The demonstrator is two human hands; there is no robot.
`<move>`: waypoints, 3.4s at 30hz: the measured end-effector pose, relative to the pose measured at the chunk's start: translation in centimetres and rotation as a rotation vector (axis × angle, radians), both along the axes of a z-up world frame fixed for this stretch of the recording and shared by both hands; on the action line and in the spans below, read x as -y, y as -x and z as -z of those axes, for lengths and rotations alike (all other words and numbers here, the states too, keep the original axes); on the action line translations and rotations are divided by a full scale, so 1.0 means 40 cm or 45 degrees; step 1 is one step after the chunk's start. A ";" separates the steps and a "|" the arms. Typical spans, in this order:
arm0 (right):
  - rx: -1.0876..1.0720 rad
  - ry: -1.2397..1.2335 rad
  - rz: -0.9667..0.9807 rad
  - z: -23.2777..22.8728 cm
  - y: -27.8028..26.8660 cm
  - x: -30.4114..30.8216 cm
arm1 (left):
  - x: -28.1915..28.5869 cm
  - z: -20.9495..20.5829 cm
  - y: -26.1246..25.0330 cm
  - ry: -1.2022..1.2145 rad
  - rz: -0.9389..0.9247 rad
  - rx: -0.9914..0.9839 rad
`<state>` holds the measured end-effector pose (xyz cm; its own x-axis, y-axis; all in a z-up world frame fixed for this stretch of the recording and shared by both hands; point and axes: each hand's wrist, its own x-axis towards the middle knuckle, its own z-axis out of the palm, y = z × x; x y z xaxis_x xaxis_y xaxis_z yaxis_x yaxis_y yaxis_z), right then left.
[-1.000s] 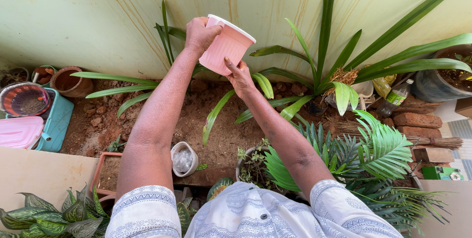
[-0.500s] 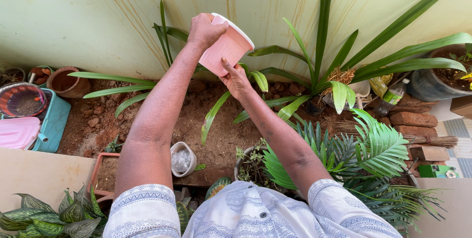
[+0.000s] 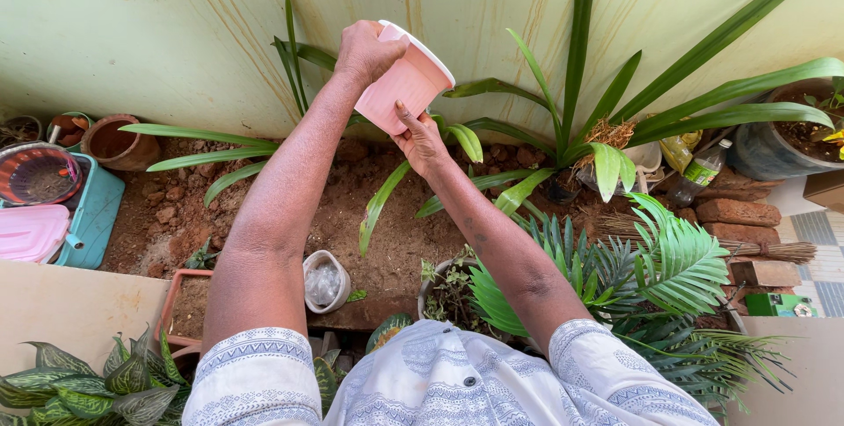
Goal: The person pours water from a pink mug onto various plants in a garden bed and later dips the mug into a large bucket of water to refill it.
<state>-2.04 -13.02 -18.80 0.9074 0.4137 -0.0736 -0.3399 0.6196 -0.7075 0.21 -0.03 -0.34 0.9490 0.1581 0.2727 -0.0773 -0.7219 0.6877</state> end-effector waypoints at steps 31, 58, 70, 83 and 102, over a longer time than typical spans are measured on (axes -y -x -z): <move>0.042 0.090 0.071 -0.004 0.021 0.032 | -0.001 -0.008 0.049 0.159 0.012 -0.043; 0.538 0.648 0.188 -0.205 0.090 0.128 | 0.140 0.231 0.082 0.987 0.083 0.313; 0.535 0.893 0.428 -0.185 0.095 0.210 | 0.247 0.312 0.099 0.847 0.090 0.217; 0.450 0.956 0.457 -0.274 0.048 0.431 | 0.293 0.427 0.126 1.216 0.017 -0.014; 0.587 1.370 0.347 -0.454 0.014 0.564 | 0.476 0.441 0.085 1.830 0.223 -0.033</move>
<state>-2.61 -35.56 -0.64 0.9873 0.1298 0.0913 0.1319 -0.3515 -0.9268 -3.18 -19.06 -17.96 0.9866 0.1591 -0.0361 -0.0672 0.5979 0.7987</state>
